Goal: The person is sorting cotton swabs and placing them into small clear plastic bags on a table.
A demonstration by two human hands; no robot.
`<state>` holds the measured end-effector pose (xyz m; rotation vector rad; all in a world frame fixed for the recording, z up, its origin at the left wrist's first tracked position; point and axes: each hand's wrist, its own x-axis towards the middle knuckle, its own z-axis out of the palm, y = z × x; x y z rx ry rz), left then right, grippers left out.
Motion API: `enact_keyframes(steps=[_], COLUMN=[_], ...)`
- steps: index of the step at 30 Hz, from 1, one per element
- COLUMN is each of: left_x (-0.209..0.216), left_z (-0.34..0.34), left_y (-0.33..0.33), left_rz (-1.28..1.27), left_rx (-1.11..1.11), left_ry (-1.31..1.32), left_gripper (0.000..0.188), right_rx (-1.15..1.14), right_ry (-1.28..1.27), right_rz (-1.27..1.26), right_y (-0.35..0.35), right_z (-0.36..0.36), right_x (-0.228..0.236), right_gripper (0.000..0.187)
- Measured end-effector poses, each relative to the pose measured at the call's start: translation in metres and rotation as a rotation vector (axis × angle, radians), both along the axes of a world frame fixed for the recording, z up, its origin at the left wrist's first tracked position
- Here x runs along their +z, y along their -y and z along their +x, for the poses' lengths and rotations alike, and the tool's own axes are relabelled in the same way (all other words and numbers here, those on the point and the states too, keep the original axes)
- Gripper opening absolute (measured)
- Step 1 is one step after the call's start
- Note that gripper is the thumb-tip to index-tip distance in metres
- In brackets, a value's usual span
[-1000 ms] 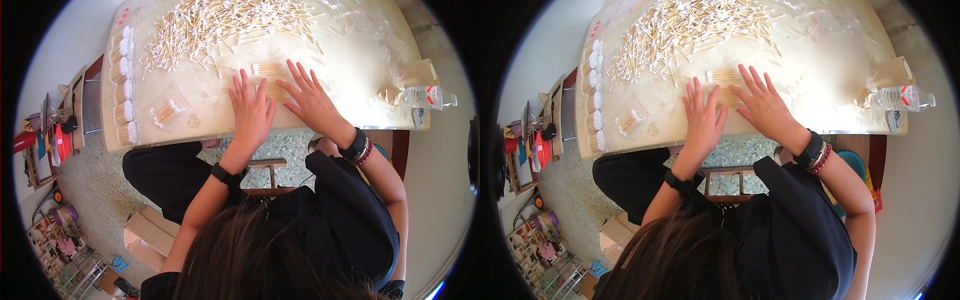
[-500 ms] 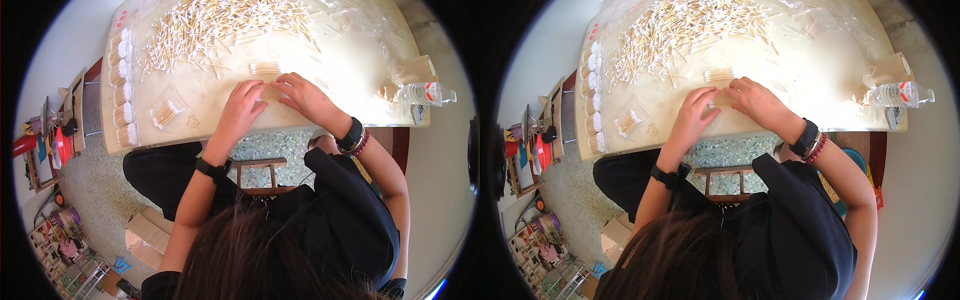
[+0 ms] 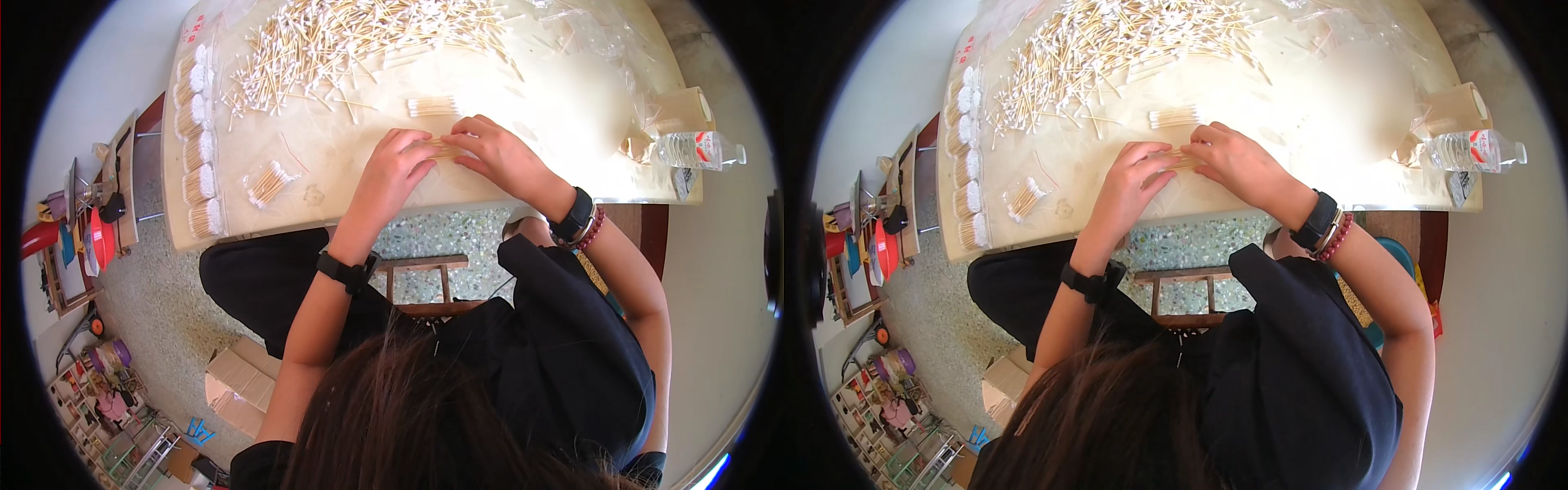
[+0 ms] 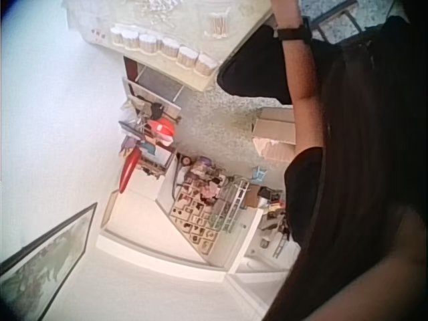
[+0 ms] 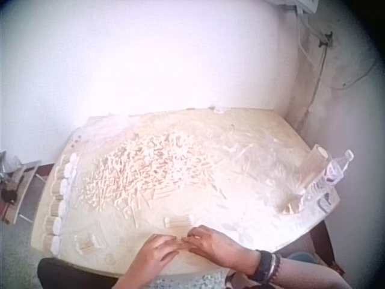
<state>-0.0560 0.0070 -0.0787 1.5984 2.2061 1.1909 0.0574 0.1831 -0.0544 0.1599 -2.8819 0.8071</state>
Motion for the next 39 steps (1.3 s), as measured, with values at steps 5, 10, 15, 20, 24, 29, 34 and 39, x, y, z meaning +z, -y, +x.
enact_keyframes(steps=[5, 10, 15, 20, 24, 29, 34, 39], left_x=[0.0, -0.001, -0.002, -0.001, -0.001, 0.0, 0.0, 0.002], left_z=[0.0, 0.0, 0.002, 0.001, 0.0, -0.001, -0.001, 0.005], left_y=[0.0, 0.0, -0.001, -0.002, -0.002, -0.002, -0.001, -0.002], left_rz=[0.011, 0.012, -0.006, 0.0, 0.006, 0.01, 0.008, 0.028], left_rx=[-0.004, -0.01, 0.003, -0.019, -0.024, -0.033, -0.045, -0.01], left_ry=[-0.028, -0.023, 0.007, -0.023, -0.061, -0.103, -0.089, -0.097], left_gripper=[0.019, 0.018, 0.019, 0.018, 0.017, 0.016, 0.018, 0.022], right_rx=[0.01, 0.012, 0.032, 0.009, -0.004, -0.01, -0.025, -0.018], right_ry=[-0.004, -0.007, -0.038, -0.041, -0.028, -0.017, 0.05, -0.007], right_rz=[-0.015, -0.039, -0.072, -0.071, -0.086, -0.088, -0.125, -0.069], right_y=[-0.001, -0.002, -0.003, -0.004, -0.005, -0.007, -0.006, -0.003], right_z=[-0.001, -0.002, -0.002, -0.003, -0.004, -0.007, -0.008, -0.006], right_x=[-0.001, -0.005, -0.006, -0.009, -0.011, -0.011, -0.01, -0.009], right_gripper=[0.028, 0.026, 0.024, 0.024, 0.024, 0.022, 0.02, 0.017])
